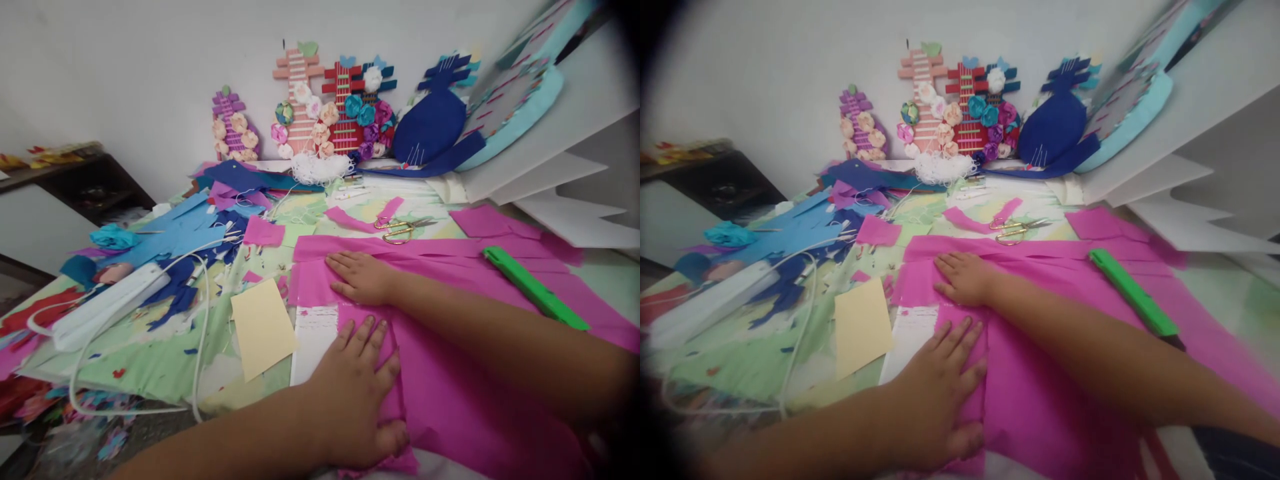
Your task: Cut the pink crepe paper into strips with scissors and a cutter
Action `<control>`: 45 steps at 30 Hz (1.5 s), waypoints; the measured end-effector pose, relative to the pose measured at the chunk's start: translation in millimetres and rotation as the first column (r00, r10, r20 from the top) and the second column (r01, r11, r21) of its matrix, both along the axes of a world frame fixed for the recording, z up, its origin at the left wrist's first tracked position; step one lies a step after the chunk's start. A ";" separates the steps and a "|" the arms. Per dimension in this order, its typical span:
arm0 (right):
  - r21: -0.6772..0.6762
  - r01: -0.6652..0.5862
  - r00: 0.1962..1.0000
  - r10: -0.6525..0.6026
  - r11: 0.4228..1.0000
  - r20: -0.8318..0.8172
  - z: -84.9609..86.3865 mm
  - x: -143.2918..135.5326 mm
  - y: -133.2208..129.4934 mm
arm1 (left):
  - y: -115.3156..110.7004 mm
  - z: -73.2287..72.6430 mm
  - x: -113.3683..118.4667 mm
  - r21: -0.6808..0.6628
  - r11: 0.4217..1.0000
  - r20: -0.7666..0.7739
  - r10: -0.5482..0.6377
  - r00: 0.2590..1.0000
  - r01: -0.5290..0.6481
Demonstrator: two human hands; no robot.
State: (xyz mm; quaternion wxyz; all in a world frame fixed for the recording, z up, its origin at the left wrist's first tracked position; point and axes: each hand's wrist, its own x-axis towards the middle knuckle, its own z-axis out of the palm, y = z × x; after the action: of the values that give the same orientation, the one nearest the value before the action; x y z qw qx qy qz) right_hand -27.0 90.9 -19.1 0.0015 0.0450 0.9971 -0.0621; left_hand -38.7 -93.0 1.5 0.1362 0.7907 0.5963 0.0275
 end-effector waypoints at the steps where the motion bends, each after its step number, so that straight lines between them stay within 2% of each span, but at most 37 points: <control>1: -0.002 0.002 1.000 -0.002 1.000 -0.002 -0.1 0.1 0.2 | -0.3 0.5 0.3 -0.003 1.000 0.000 0.004 1.000 -0.004; 9: -0.056 0.017 1.000 -0.017 0.998 -0.002 1.9 0.0 -2.4 | -1.5 -1.5 2.1 0.013 1.000 -0.022 0.028 0.999 -0.028; 14: -0.272 0.068 0.988 -0.102 0.960 -0.114 10.0 -1.5 3.0 | -2.8 -1.8 3.8 0.081 0.997 -0.073 0.017 0.997 -0.011; 16: -0.299 0.118 0.972 -0.172 0.947 -0.160 18.8 5.6 5.9 | -6.9 0.8 4.8 0.101 0.995 -0.104 0.001 0.995 0.010; 19: -0.235 0.103 0.957 -0.161 0.966 -0.242 32.5 32.2 11.1 | -17.9 4.1 2.2 0.090 0.992 -0.103 -0.075 0.992 0.084; 22: -0.081 0.103 0.963 -0.120 0.991 -0.243 37.6 69.1 25.6 | -30.3 6.3 -5.9 0.091 0.985 -0.051 -0.142 0.988 0.147; 24: -0.021 0.194 0.958 -0.194 0.981 -0.212 35.5 89.9 43.6 | -36.8 7.8 -11.8 0.104 0.987 -0.034 -0.124 0.992 0.126; 25: -0.006 0.278 0.935 -0.272 0.961 -0.229 33.5 97.3 54.2 | -39.3 8.1 -14.3 0.117 0.987 -0.034 -0.106 0.994 0.109; 26: 0.000 0.398 0.883 -0.383 0.917 -0.271 31.2 102.3 65.0 | -41.1 7.6 -16.2 0.136 0.985 -0.038 -0.098 0.994 0.102; 27: 0.006 0.466 0.847 -0.444 0.885 -0.293 29.1 105.0 75.3 | -42.4 6.1 -17.6 0.167 0.980 -0.048 -0.098 0.994 0.105; 29: 0.020 0.516 0.823 -0.488 0.857 -0.292 25.6 103.5 92.1 | -43.2 -0.7 -18.6 0.253 0.956 -0.093 -0.127 0.988 0.147; 31: 0.043 0.489 0.851 -0.466 0.871 -0.242 23.7 95.0 102.5 | -42.7 -11.5 -17.6 0.383 0.904 -0.166 -0.136 0.977 0.190; 33: 0.066 0.454 0.881 -0.436 0.889 -0.182 23.6 82.6 107.6 | -42.3 -23.1 -15.8 0.528 0.821 -0.237 -0.106 0.966 0.219; 35: 0.089 0.426 0.902 -0.415 0.900 -0.122 25.1 69.6 110.0 | -43.3 -31.6 -14.7 0.585 0.773 -0.295 -0.078 0.952 0.245; 37: 0.115 0.404 0.915 -0.400 0.907 -0.060 27.8 58.3 111.7 | -46.1 -33.7 -14.9 0.548 0.796 -0.340 -0.069 0.938 0.257; 39: 0.141 0.387 0.920 -0.391 0.911 0.002 31.0 49.5 113.2 | -50.8 -27.8 -16.3 0.457 0.853 -0.357 -0.084 0.930 0.253; 43: 0.185 0.372 0.915 -0.393 0.910 0.093 35.4 38.6 116.0 | -63.0 1.4 -21.1 0.220 0.951 -0.275 -0.153 0.949 0.217; 45: 0.196 0.354 0.915 -0.382 0.915 0.131 36.1 35.3 117.5 | -68.5 12.6 -24.1 0.120 0.980 -0.217 -0.129 0.968 0.158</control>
State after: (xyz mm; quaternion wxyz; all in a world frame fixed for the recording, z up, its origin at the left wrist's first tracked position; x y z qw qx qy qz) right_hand 8.3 208.4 17.0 0.0690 0.2372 0.9686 0.0272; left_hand -62.8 -161.5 14.1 0.0204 0.8379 0.5450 -0.0245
